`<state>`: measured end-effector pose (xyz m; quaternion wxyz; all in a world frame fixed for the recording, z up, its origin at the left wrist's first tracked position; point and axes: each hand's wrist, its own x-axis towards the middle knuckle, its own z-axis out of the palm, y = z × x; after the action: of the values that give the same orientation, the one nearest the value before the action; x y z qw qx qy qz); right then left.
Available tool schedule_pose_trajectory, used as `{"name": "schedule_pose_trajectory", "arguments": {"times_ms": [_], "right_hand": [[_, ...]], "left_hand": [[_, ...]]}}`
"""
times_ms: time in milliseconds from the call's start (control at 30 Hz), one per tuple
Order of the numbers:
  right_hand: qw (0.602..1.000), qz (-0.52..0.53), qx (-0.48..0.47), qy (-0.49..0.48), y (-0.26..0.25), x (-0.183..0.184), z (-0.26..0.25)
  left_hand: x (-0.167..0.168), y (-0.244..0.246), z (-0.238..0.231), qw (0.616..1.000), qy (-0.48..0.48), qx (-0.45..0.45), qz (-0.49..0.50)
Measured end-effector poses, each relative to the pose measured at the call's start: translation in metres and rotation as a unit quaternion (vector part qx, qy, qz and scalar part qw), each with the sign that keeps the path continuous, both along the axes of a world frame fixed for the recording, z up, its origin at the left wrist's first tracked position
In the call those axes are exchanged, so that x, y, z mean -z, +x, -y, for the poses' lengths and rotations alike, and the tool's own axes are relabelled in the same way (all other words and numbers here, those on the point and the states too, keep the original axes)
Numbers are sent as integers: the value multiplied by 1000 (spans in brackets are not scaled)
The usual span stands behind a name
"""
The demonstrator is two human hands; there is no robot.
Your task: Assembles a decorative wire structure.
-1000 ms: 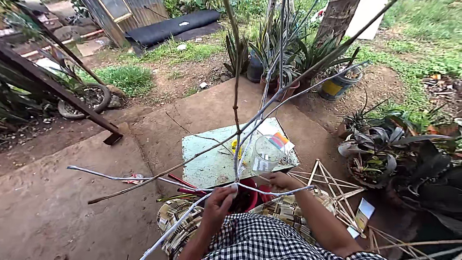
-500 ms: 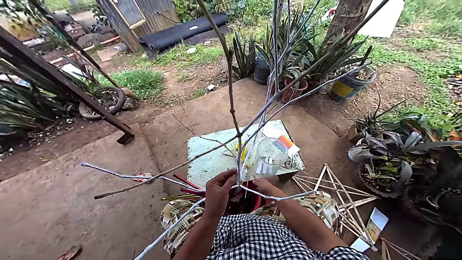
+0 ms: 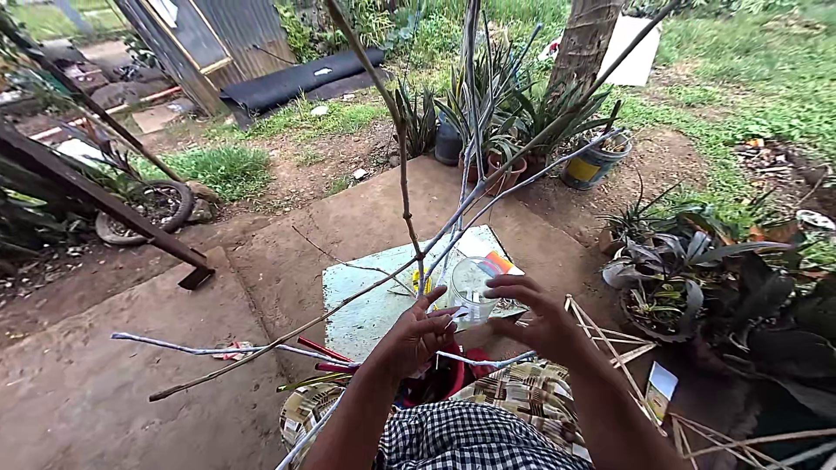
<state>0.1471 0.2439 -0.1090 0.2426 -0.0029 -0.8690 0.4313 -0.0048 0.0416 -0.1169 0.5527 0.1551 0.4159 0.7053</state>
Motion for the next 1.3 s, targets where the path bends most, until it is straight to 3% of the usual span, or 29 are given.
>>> {"name": "schedule_pose_trajectory", "arguments": {"times_ms": [100, 233, 400, 500, 633, 733, 1000, 1133, 1300], "right_hand": [[999, 2, -35, 13, -19, 6, 25], [998, -39, -53, -27, -33, 16, 29], [991, -39, -86, -93, -44, 21, 31], [994, 5, -17, -106, -56, 20, 35], [993, -1, 114, -44, -86, 34, 40], [983, -27, 179, 29, -109, 48, 44], [972, -58, 229, 5, -132, 68, 50], [970, -67, 235, -3, -134, 68, 51], [967, -76, 241, -1, -138, 69, 52]], "left_hand": [[-2, -6, -3, 999, 16, 49, -1], [-4, -15, 1, 999, 1, 47, 18], [4, -16, 3, 997, 6, 1, 83], [9, -14, -1, 988, -28, -85, 124], [31, -14, -18, 949, -112, -294, 6], [52, -18, -34, 905, -112, -389, -130], [75, -41, -54, 842, -102, -423, -319], [74, -50, -56, 807, -92, -458, -362], [75, -57, -59, 797, -96, -470, -366]]}}
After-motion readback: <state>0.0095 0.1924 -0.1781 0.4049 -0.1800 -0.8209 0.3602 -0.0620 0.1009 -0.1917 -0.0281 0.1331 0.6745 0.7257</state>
